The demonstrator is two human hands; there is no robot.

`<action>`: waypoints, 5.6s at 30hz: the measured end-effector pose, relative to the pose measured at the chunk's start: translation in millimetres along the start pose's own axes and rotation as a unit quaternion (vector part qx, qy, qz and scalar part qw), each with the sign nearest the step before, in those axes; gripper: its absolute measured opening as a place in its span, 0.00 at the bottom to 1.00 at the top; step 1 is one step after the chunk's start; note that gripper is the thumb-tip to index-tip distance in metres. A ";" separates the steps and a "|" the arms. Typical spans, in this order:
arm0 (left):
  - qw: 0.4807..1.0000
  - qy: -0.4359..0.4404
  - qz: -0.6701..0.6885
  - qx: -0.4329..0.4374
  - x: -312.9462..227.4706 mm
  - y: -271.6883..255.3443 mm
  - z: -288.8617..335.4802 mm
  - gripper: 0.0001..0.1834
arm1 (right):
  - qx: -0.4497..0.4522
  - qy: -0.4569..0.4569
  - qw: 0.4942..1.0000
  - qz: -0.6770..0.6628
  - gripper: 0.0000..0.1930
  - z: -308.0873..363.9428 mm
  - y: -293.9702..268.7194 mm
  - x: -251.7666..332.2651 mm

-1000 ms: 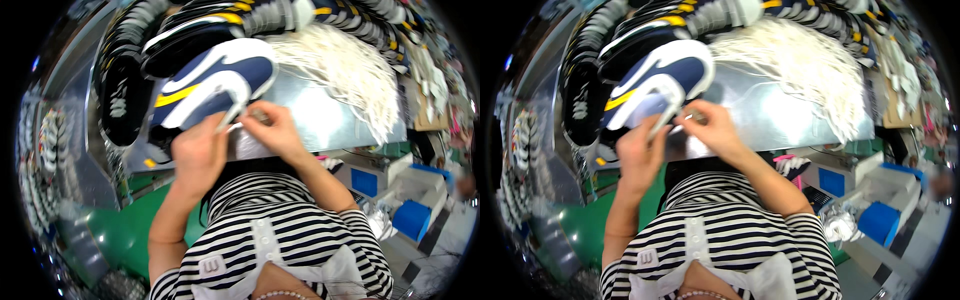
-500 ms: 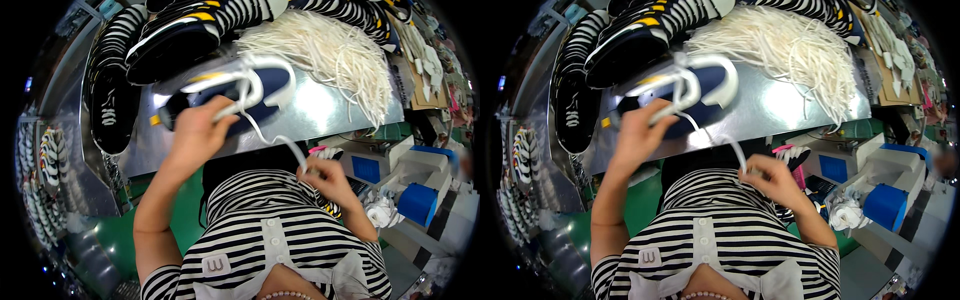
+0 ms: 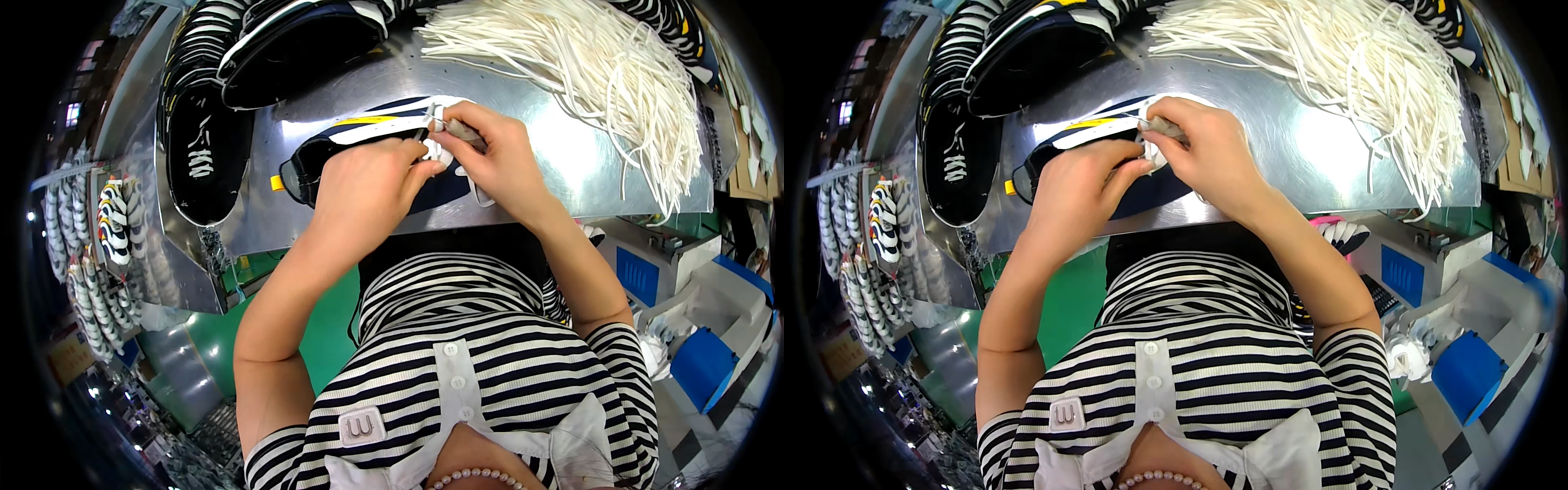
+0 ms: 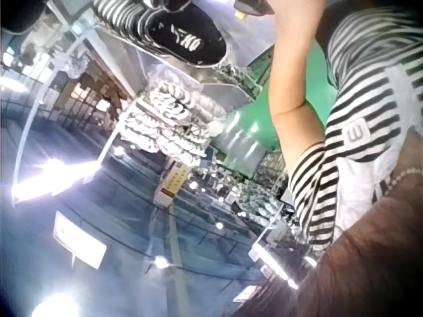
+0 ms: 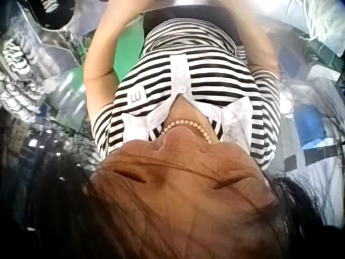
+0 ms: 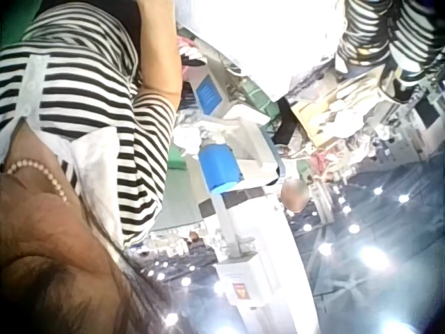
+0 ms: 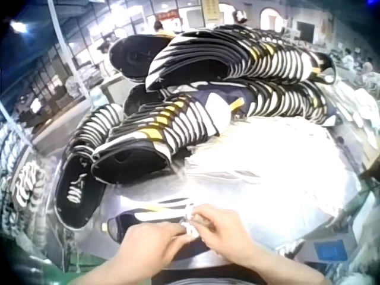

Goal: The person threads white shoelaces through the eyelets of a blue and white sneaker. They pull the laces tight and arrange them neatly across the shoe's tongue. The person repeats this process for multiple shoes on a metal workbench.

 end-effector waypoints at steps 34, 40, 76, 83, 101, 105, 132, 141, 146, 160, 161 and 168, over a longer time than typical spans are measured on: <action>0.993 0.094 0.049 -0.050 2.3 27.1 1.9 0.09 | 0.053 0.019 0.967 0.247 0.09 30.6 17.6 13.1; 0.976 0.174 -0.031 -0.130 10.4 13.5 39.7 0.13 | -0.031 0.112 0.993 0.014 0.17 49.5 -77.5 20.3; 0.830 -0.216 0.428 0.284 23.6 28.1 37.9 0.08 | -0.082 0.098 0.990 -0.063 0.21 50.7 -5.0 11.4; 0.988 -0.054 0.141 0.023 42.1 28.3 42.0 0.12 | -0.062 0.181 0.975 -0.111 0.20 56.6 -5.5 -17.4; 0.869 -0.167 -0.385 -0.262 186.1 -133.4 127.4 0.06 | -0.054 0.180 0.974 -0.129 0.16 45.8 -68.8 -16.8; 0.867 -0.160 -0.379 -0.282 201.4 -146.9 138.3 0.08 | 0.024 0.164 0.985 -0.053 0.16 40.6 -68.8 -28.0; 0.965 0.107 0.091 -0.220 13.1 -50.9 -15.5 0.05 | -0.110 -0.023 0.987 0.113 0.11 36.8 -59.7 20.5; 0.952 0.214 0.070 -0.208 -20.9 -39.1 -32.9 0.06 | -0.082 0.162 0.980 -0.080 0.17 54.8 -77.4 44.6; 0.953 0.200 0.100 -0.203 -24.5 -31.5 -35.7 0.08 | -0.054 0.089 0.962 -0.251 0.07 21.5 -23.6 23.0; 0.811 -0.285 0.491 0.145 25.0 29.1 -19.8 0.26 | -0.081 0.201 0.967 -0.132 0.22 28.6 1.9 -19.7; 0.824 -0.260 0.495 0.093 23.7 30.7 -19.1 0.19 | -0.074 0.203 0.971 -0.106 0.23 29.8 2.3 -18.3; 0.882 -0.192 0.428 -0.045 16.0 35.2 -8.8 0.09 | -0.039 0.123 0.992 0.002 0.21 31.8 -1.2 -4.6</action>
Point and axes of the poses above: each hand's wrist, its own z-axis away from the middle knuckle, its own y-axis out of the palm, x = y × z, the point moved 3 cm from there along -z, towards the middle knuckle, and after that the axes turned 2 degrees about x, right-handed, at the moved point
